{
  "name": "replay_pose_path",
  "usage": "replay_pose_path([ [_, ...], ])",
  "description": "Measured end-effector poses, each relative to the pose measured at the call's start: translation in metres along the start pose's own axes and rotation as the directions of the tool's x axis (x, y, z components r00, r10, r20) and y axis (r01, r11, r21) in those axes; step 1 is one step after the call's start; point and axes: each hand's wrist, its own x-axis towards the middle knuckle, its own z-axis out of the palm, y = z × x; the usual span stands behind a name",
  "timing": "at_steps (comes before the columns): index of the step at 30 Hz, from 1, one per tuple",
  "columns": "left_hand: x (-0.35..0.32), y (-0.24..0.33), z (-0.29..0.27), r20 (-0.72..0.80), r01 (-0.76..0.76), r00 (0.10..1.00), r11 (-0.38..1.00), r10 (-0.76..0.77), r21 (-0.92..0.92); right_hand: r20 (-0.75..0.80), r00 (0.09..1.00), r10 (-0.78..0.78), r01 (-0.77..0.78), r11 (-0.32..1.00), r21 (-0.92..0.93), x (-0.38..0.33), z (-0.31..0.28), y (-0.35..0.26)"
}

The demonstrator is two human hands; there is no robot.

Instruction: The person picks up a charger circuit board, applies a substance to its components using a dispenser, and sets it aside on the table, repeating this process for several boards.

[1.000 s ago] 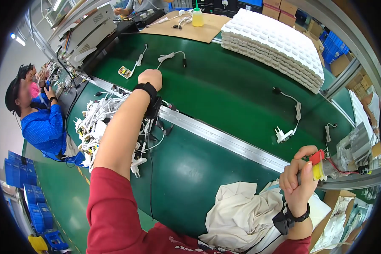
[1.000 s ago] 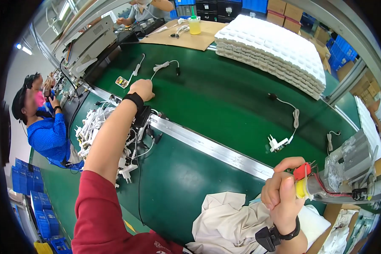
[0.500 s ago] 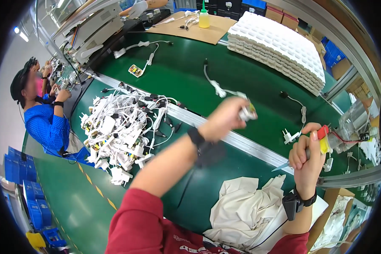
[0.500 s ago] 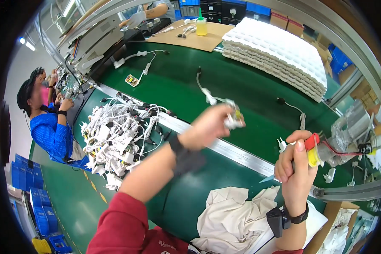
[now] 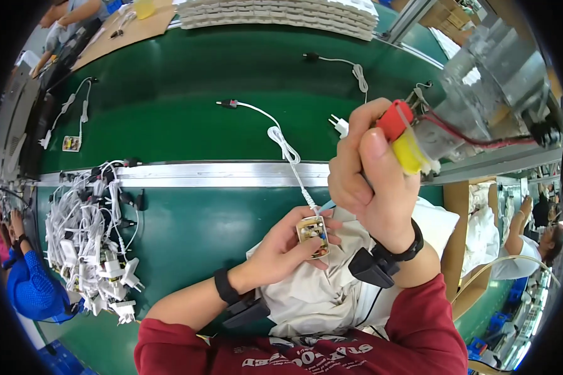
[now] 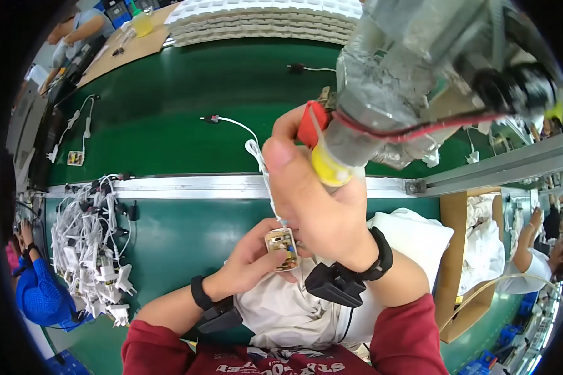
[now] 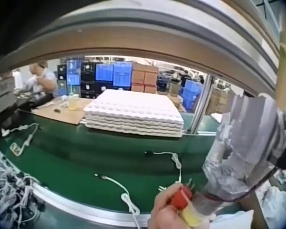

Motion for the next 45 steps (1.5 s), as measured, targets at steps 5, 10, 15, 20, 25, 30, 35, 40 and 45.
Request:
replay_pose_path([
  [5,-0.005,0.001,-0.004,-0.043,0.005,0.999,1.0,-0.007,-0.031,0.04,0.998,0.05,-0.057,0.978,0.203,-0.008,0.0,0.006],
  [10,-0.009,0.004,-0.006,-0.03,0.007,1.0,0.998,-0.008,-0.061,0.059,0.997,0.055,-0.066,0.978,0.197,-0.007,0.005,0.009],
  [15,-0.008,0.004,-0.006,-0.036,-0.01,0.999,0.997,0.007,-0.071,0.054,0.998,0.04,-0.048,0.985,0.168,-0.004,0.005,0.006],
  [20,-0.007,0.007,-0.007,-0.102,0.023,0.994,0.999,-0.027,-0.044,0.028,0.995,0.094,-0.097,0.988,0.123,-0.009,0.009,-0.004],
  [25,-0.005,0.015,-0.015,-0.207,-0.054,0.978,0.975,0.008,-0.217,0.154,0.988,0.024,-0.014,0.997,-0.071,-0.012,0.011,-0.002],
  [30,-0.008,0.018,-0.015,-0.208,-0.072,0.978,0.976,0.029,-0.204,0.183,0.982,0.055,-0.036,0.994,-0.103,-0.012,0.014,0.0],
  [35,-0.008,0.017,-0.016,-0.202,-0.078,0.979,0.972,0.032,-0.221,0.185,0.982,0.047,-0.03,0.995,-0.095,-0.011,0.013,-0.001],
  [40,-0.007,0.017,-0.015,-0.179,-0.06,0.984,0.972,0.019,-0.227,0.173,0.982,0.072,-0.049,0.99,-0.135,-0.012,0.015,-0.009],
  [45,-0.007,0.014,-0.017,-0.078,-0.079,0.996,0.862,0.045,-0.501,0.204,0.978,0.033,-0.01,0.994,-0.111,-0.016,0.015,0.0],
])
